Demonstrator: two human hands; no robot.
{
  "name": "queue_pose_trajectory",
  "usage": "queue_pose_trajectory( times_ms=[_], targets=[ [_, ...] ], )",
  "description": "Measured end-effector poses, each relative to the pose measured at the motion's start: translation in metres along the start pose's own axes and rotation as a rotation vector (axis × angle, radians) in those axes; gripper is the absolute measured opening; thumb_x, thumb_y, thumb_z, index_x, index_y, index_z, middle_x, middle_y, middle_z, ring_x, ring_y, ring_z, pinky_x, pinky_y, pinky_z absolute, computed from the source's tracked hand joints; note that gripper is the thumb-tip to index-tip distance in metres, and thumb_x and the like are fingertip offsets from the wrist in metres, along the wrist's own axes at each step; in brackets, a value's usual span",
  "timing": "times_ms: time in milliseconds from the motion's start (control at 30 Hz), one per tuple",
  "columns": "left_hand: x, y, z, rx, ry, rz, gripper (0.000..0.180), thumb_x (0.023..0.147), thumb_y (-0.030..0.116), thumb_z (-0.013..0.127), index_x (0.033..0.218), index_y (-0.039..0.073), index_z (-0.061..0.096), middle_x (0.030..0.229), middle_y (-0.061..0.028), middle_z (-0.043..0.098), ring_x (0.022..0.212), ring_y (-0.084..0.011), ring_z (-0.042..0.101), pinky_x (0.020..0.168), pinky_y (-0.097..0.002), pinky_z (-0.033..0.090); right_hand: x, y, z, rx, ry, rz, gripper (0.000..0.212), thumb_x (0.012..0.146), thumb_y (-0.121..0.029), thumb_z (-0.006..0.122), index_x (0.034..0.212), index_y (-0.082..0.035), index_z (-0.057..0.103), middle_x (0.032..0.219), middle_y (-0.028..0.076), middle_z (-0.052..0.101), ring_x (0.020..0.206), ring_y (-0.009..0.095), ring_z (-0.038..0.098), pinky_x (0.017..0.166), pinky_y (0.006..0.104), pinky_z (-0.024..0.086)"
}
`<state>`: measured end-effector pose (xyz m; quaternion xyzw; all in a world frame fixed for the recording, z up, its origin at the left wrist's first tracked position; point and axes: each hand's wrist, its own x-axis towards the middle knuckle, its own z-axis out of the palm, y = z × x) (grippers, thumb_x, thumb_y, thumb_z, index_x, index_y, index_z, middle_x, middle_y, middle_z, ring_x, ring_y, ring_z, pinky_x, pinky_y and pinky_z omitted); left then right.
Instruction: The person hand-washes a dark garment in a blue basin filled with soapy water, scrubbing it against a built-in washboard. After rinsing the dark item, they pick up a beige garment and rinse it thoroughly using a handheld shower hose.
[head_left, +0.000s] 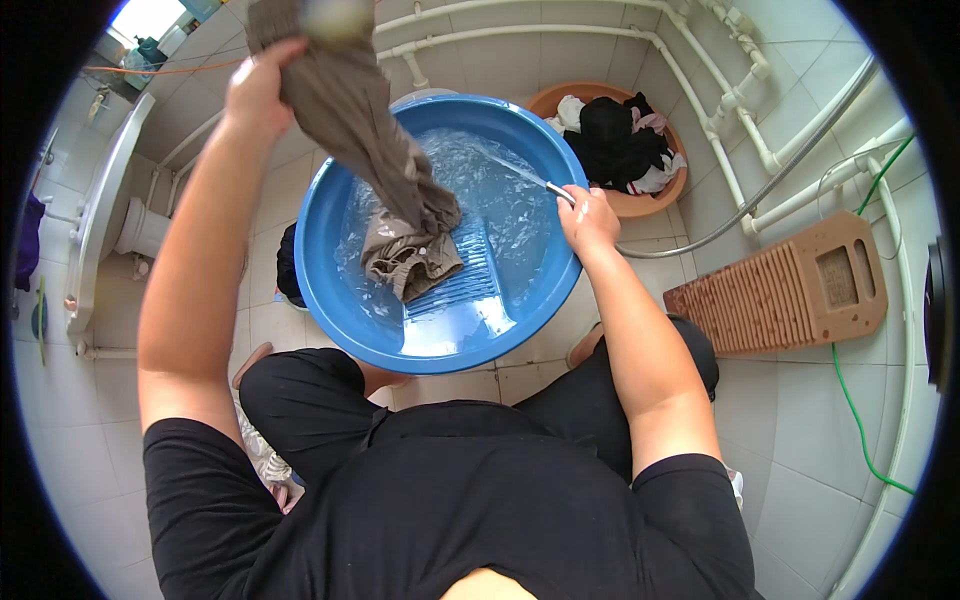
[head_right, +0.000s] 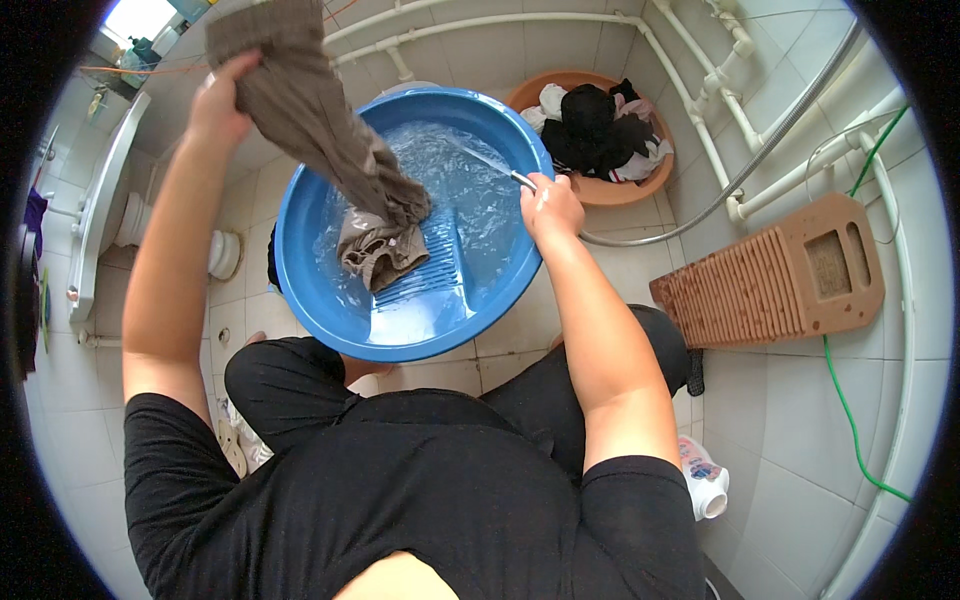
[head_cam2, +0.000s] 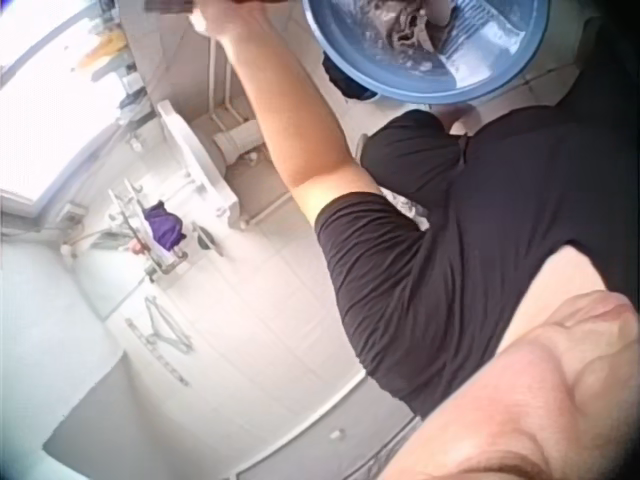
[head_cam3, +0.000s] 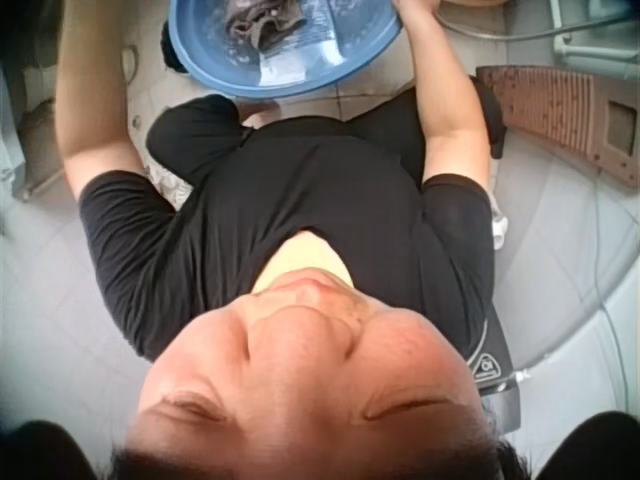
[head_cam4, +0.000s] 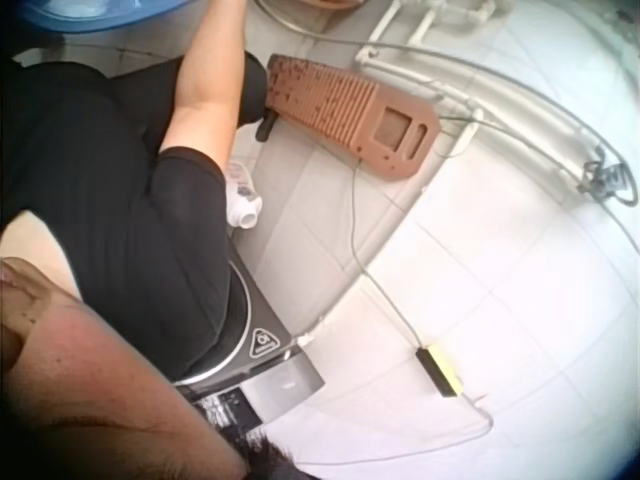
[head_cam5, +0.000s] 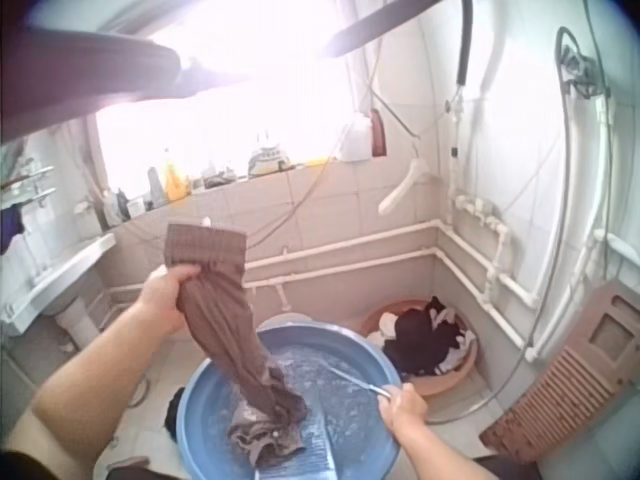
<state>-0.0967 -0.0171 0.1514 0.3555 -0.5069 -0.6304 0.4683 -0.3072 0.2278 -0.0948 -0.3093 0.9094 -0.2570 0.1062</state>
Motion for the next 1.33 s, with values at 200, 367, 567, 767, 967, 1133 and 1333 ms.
queue_pose_trajectory(
  times_ms=[200,367,567,767,967,1133,1333],
  targets=[
    [-0.006,-0.127,-0.117,0.562,-0.027,-0.169,0.036,0.072,0.009,0.069,0.104,0.001,0.056,0.096,-0.0137,0.064,0.087,-0.0265,0.062,0.078,-0.0369,0.050,-0.002,-0.005,0.004,0.017,0.007,-0.040,0.028,0.084,-0.031,0.060,0.109,-0.020,0.064,0.113,0.010,0.055,0.096,0.029,0.060,0.084,0.0380,0.048],
    [-0.022,-0.176,-0.134,1.778,-0.043,-0.082,0.048,0.071,0.016,0.067,0.116,0.008,0.054,0.122,-0.0164,0.053,0.105,-0.0326,0.055,0.089,-0.0407,0.044,-0.002,-0.004,0.001,0.002,0.015,-0.035,0.027,0.084,-0.030,0.059,0.108,-0.020,0.065,0.110,0.011,0.056,0.094,0.029,0.060,0.082,0.0383,0.048],
    [-0.043,-0.224,-0.077,1.436,-0.688,0.390,0.054,0.077,0.002,0.052,0.130,0.003,0.042,0.136,-0.0188,0.040,0.128,-0.0311,0.037,0.108,-0.0363,0.030,0.000,-0.003,0.005,-0.013,0.033,-0.034,0.027,0.084,-0.030,0.059,0.108,-0.020,0.065,0.107,0.010,0.056,0.092,0.029,0.060,0.081,0.0385,0.049],
    [-0.010,-0.298,-0.093,1.510,-0.647,0.311,0.078,0.069,0.031,0.073,0.131,-0.001,0.039,0.137,-0.0221,0.039,0.129,-0.0327,0.036,0.105,-0.0362,0.033,-0.002,-0.001,0.007,0.060,0.054,-0.062,0.026,0.083,-0.030,0.060,0.106,-0.020,0.066,0.106,0.010,0.057,0.091,0.029,0.060,0.079,0.0390,0.049],
    [0.001,-0.288,-0.108,1.362,-0.492,-0.363,0.077,0.073,0.053,0.066,0.117,-0.008,0.053,0.120,-0.0254,0.055,0.114,-0.0370,0.051,0.097,-0.0386,0.038,0.000,0.007,0.007,0.079,0.071,-0.078,0.026,0.083,-0.029,0.061,0.106,-0.018,0.066,0.105,0.011,0.057,0.090,0.029,0.061,0.079,0.0393,0.049],
    [-0.013,-0.250,-0.118,1.242,-0.562,-0.796,0.082,0.077,0.065,0.056,0.122,-0.003,0.053,0.122,-0.0192,0.055,0.113,-0.0290,0.053,0.097,-0.0403,0.037,0.000,0.002,0.007,0.082,0.071,-0.078,0.026,0.083,-0.029,0.060,0.106,-0.018,0.066,0.104,0.011,0.057,0.089,0.029,0.061,0.078,0.0393,0.049],
    [-0.005,-0.173,-0.135,0.495,-0.689,-0.664,0.056,0.075,0.027,0.072,0.122,0.003,0.053,0.115,-0.0099,0.060,0.104,-0.0210,0.057,0.093,-0.0343,0.042,0.003,0.001,0.006,0.078,0.036,-0.044,0.027,0.081,-0.029,0.063,0.106,-0.018,0.066,0.105,0.011,0.057,0.090,0.029,0.061,0.078,0.0389,0.050]
  ],
)
